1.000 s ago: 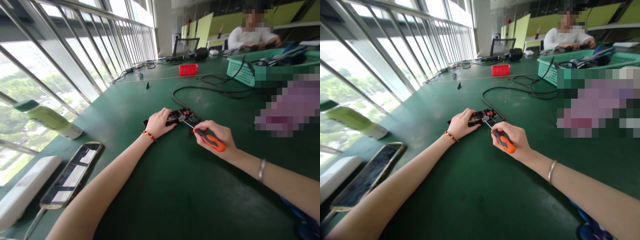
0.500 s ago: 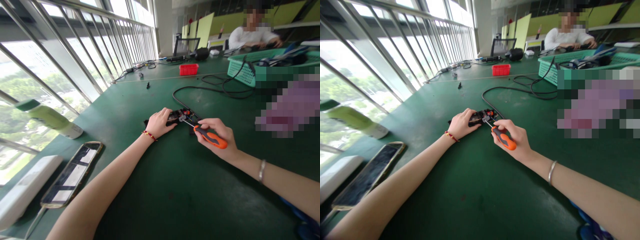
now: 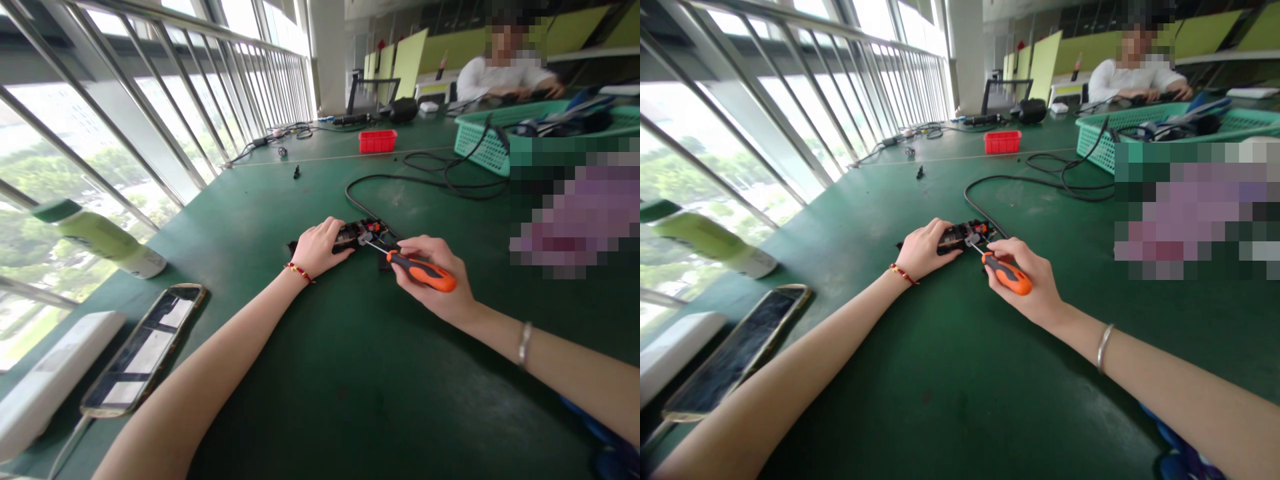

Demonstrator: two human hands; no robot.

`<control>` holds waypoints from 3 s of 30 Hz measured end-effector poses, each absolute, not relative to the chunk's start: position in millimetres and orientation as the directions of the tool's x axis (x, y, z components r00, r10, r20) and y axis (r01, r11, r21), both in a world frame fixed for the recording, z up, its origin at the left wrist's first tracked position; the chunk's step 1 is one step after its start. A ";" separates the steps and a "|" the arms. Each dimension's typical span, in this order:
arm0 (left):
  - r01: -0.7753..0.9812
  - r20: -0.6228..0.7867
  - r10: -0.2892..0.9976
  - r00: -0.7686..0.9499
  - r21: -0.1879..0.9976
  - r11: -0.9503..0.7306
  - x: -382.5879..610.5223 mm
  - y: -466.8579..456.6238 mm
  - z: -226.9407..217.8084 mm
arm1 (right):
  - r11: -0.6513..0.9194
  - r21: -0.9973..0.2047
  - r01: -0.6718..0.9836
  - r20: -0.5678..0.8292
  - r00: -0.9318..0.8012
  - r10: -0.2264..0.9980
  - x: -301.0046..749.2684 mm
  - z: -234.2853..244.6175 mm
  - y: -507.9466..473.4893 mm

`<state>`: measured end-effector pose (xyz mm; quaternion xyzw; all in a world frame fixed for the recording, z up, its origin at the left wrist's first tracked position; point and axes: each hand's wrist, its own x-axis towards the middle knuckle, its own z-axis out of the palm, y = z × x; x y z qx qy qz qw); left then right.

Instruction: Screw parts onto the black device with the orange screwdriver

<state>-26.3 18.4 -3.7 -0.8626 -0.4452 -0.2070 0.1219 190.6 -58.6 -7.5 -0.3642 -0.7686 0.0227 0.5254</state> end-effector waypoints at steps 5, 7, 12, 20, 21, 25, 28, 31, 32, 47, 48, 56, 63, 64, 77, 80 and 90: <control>0.818 0.455 0.723 0.520 -0.023 -0.574 -26.2 18.0 -2.9 | 0.710 -0.432 0.556 0.745 -0.224 0.628 190.7 -2.6 -60.4; 0.816 0.457 0.721 0.522 -0.021 -0.578 -26.4 18.0 -2.8 | 0.692 -0.493 0.528 0.714 -0.209 0.668 190.6 -1.0 -60.9; 0.811 0.458 0.716 0.526 -0.018 -0.584 -27.1 18.0 -2.9 | 0.671 -0.552 0.495 0.726 -0.112 0.679 189.3 -4.0 -60.2; 0.778 0.461 0.681 0.569 -0.035 -0.627 -27.2 17.4 -2.2 | 0.734 -0.426 0.528 0.753 -0.242 0.611 188.9 -2.5 -61.7; 0.778 0.461 0.680 0.571 -0.037 -0.627 -27.1 17.5 -2.2 | 0.737 -0.419 0.530 0.753 -0.250 0.608 188.9 -2.5 -61.8; 0.783 0.452 0.687 0.569 -0.045 -0.620 -27.0 17.9 -2.3 | 0.706 -0.462 0.537 0.765 -0.161 0.623 189.1 -5.2 -60.5; 0.781 0.444 0.687 0.575 -0.049 -0.622 -27.1 18.5 -2.5 | 0.705 -0.495 0.508 0.771 -0.118 0.626 189.5 -6.0 -59.7; 0.767 0.440 0.673 0.595 -0.060 -0.639 -27.4 19.7 -2.8 | 0.714 -0.469 0.520 0.764 -0.168 0.624 189.7 -4.7 -60.3; 0.761 0.439 0.666 0.603 -0.065 -0.645 -27.5 20.2 -3.0 | 0.716 -0.453 0.530 0.760 -0.190 0.622 189.6 -4.3 -60.7; 0.756 0.451 0.654 0.607 -0.073 -0.651 -27.1 23.1 -4.9 | 0.749 -0.306 0.588 0.792 -0.280 0.543 189.2 -7.0 -58.9; 0.758 0.450 0.657 0.605 -0.072 -0.648 -27.0 23.0 -4.8 | 0.742 -0.317 0.591 0.791 -0.267 0.551 189.2 -6.8 -59.1; 0.764 0.445 0.670 0.594 -0.051 -0.643 -26.6 22.8 -4.9 | 0.737 -0.353 0.576 0.787 -0.243 0.567 190.0 -7.8 -58.1; 0.770 0.445 0.675 0.588 -0.051 -0.637 -26.3 22.5 -4.8 | 0.730 -0.433 0.528 0.772 -0.201 0.603 190.4 -9.7 -58.3; 0.772 0.444 0.678 0.585 -0.049 -0.634 -26.3 22.5 -4.8 | 0.731 -0.437 0.524 0.768 -0.206 0.607 190.4 -9.9 -58.3; 0.768 0.447 0.677 0.585 -0.037 -0.639 -26.2 21.9 -4.3 | 0.729 -0.420 0.540 0.760 -0.229 0.608 190.3 -10.5 -57.6; 0.767 0.438 0.681 0.586 -0.028 -0.641 -26.2 21.6 -3.7 | 0.730 -0.352 0.586 0.769 -0.264 0.583 189.5 -8.0 -58.0; 0.765 0.454 0.669 0.589 -0.043 -0.643 -26.6 22.1 -4.8 | 0.739 -0.384 0.553 0.776 -0.241 0.583 189.9 -8.3 -57.2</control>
